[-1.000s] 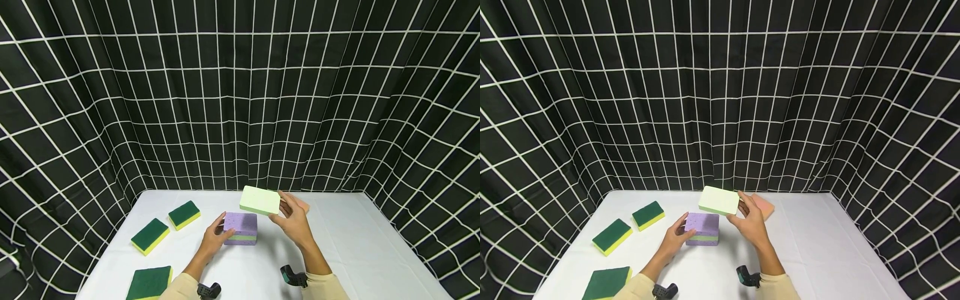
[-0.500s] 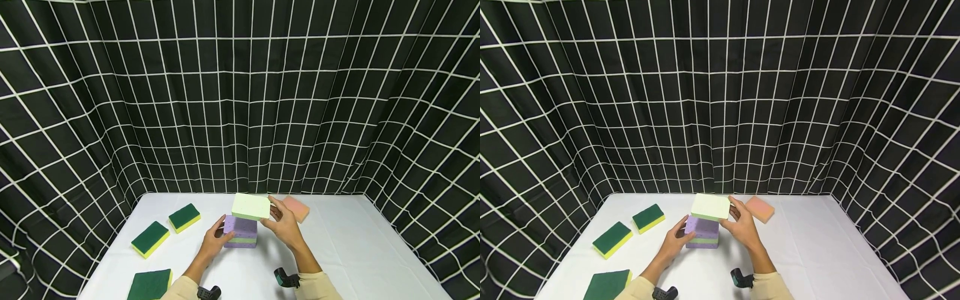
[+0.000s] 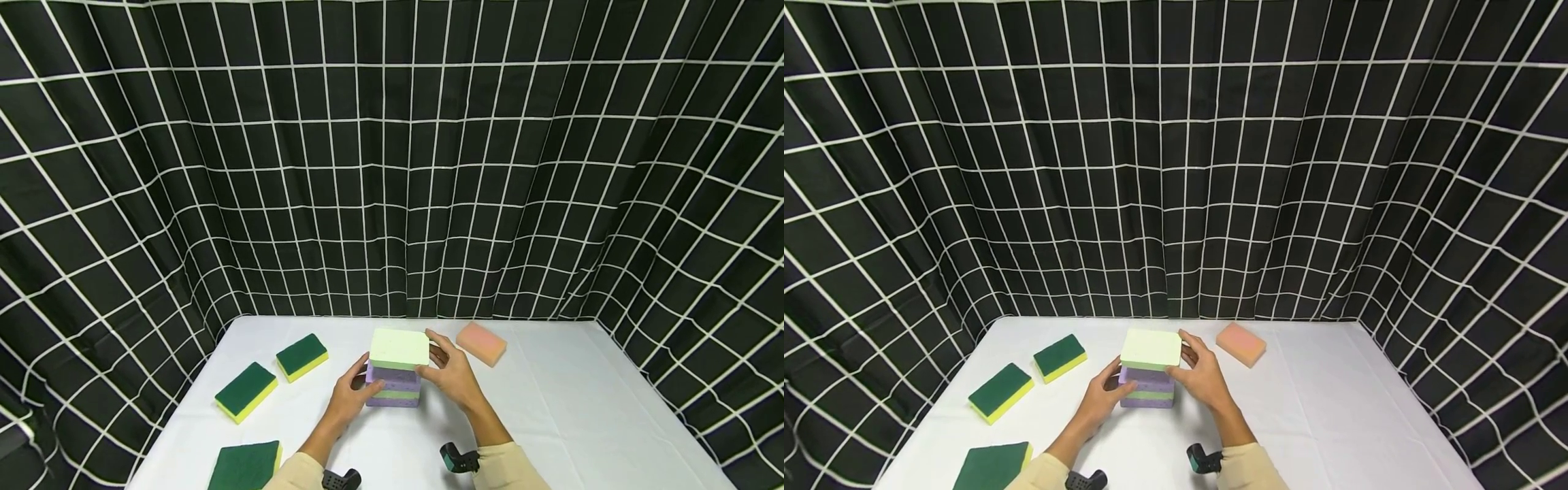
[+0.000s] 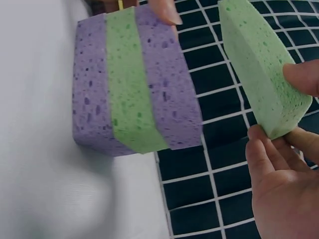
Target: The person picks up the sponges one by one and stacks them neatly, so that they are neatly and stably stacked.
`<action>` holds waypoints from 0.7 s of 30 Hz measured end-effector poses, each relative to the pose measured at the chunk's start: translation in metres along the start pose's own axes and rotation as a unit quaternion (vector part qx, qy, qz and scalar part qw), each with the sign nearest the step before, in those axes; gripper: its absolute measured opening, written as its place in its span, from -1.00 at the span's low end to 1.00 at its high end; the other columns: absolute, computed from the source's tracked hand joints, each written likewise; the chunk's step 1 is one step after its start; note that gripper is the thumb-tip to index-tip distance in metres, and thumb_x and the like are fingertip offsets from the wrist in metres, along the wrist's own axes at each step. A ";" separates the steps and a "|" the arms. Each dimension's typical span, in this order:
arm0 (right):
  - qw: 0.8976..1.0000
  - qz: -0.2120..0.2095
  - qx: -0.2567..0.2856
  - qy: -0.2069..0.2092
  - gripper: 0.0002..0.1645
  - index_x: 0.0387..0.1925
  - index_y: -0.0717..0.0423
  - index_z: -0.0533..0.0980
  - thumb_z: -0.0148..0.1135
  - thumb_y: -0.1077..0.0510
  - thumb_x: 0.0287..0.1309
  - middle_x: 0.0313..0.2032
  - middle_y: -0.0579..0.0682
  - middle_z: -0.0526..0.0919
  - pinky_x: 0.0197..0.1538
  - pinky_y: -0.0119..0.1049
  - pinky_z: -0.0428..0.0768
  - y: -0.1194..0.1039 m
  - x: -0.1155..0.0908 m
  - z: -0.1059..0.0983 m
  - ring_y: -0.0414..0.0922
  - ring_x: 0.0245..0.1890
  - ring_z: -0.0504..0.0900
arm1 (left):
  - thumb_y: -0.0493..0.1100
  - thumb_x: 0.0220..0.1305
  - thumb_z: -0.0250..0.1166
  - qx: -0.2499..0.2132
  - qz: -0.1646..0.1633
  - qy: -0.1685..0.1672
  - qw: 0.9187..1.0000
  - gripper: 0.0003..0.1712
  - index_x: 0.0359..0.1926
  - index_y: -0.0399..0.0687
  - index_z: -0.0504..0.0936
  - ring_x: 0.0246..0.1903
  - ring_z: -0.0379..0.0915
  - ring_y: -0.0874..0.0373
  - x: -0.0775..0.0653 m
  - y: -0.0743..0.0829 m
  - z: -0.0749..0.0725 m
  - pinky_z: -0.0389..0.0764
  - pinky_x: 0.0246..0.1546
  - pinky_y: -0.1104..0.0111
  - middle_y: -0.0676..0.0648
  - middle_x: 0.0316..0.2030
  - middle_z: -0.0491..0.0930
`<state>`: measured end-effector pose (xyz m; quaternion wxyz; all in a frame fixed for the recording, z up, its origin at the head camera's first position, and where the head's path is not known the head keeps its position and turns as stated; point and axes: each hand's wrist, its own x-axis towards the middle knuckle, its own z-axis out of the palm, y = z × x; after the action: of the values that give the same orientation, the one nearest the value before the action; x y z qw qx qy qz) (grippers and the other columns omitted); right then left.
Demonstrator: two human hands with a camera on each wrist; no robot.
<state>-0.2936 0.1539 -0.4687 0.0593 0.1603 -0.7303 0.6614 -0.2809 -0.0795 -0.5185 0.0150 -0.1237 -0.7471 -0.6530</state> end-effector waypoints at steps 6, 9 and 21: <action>1.000 -0.001 -0.012 -0.007 -0.11 0.35 0.39 0.21 0.35 0.47 -0.06 0.26 0.30 0.30 0.19 -0.26 0.37 0.008 -0.001 0.003 0.19 0.21 0.39 | -0.14 0.22 0.38 -0.001 -0.003 -0.003 1.000 -0.16 0.43 -0.23 0.20 0.09 0.40 -0.15 0.000 0.000 0.001 0.41 0.10 0.08 -0.33 0.16 0.39; 1.000 0.003 -0.016 -0.007 -0.11 0.34 0.40 0.22 0.35 0.45 -0.06 0.26 0.32 0.31 0.18 -0.24 0.38 0.010 -0.002 0.005 0.20 0.20 0.40 | -0.15 0.22 0.38 -0.004 -0.003 -0.004 1.000 -0.16 0.43 -0.21 0.20 0.09 0.40 -0.16 0.003 -0.007 0.001 0.42 0.08 0.08 -0.32 0.16 0.39; 0.999 0.029 -0.028 -0.001 -0.13 0.31 0.44 0.25 0.34 0.49 -0.10 0.24 0.38 0.31 0.16 -0.18 0.42 0.020 -0.002 0.007 0.27 0.19 0.39 | 0.02 0.17 0.42 -0.001 -0.002 0.011 1.000 -0.12 0.45 0.01 0.23 0.11 0.40 -0.07 0.012 -0.038 0.002 0.41 0.12 0.10 -0.20 0.17 0.42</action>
<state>-0.2973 0.1487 -0.4895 0.0435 0.1382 -0.7532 0.6417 -0.2997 -0.0802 -0.5538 0.0217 -0.1152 -0.7466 -0.6549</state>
